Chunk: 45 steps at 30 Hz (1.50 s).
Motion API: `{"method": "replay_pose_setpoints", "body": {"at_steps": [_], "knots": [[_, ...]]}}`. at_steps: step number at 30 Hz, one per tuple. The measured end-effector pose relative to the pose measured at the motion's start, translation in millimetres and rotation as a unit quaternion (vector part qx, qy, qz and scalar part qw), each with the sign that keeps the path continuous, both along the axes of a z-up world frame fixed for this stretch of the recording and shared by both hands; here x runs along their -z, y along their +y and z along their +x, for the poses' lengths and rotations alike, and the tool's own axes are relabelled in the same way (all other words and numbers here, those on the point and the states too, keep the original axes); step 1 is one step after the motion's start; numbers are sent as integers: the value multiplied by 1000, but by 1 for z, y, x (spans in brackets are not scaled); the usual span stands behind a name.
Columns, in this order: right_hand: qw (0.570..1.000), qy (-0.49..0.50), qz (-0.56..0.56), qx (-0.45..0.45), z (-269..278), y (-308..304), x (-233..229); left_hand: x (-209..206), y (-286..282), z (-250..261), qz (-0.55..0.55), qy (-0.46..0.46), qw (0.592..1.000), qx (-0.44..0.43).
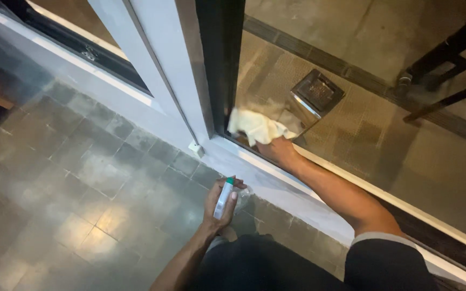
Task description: Cleaning a glass sliding door and its frame with a spray bottle and cloth.
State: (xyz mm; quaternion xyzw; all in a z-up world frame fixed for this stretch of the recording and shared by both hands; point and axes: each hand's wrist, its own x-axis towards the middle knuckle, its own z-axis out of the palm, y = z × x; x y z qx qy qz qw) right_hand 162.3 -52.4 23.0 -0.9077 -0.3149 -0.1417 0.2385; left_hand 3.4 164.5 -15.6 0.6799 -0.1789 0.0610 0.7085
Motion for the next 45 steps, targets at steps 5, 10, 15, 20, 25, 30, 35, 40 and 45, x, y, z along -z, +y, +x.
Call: {"method": "replay_pose_setpoints", "body": {"at_steps": [5,10,15,20,25,30,35,40,45], "knots": [[976,4,-214,49,-49,-101,112,-6,-5,-3,32,-8,999,5],[947,-15,-311,81,-104,-143,80,5,-10,-10,-8,11,1000,19],[955,208,34,207,-98,-60,-83,6,0,-13,48,35,998,14],[948,242,78,194,-38,-55,8,-1,11,-16,-6,21,1000,10],[934,294,124,163,8,-21,104,-3,29,-19,-2,-7,1000,-27],[911,348,169,146,33,-3,182,-3,40,-25,23,32,996,-84],[895,365,203,155,10,-19,163,-6,34,-21,21,51,995,-85],[900,328,209,196,-42,-46,69,8,18,-13,115,156,979,-58],[905,283,210,240,-82,-92,-6,19,-4,-9,7,14,1000,4]]}}
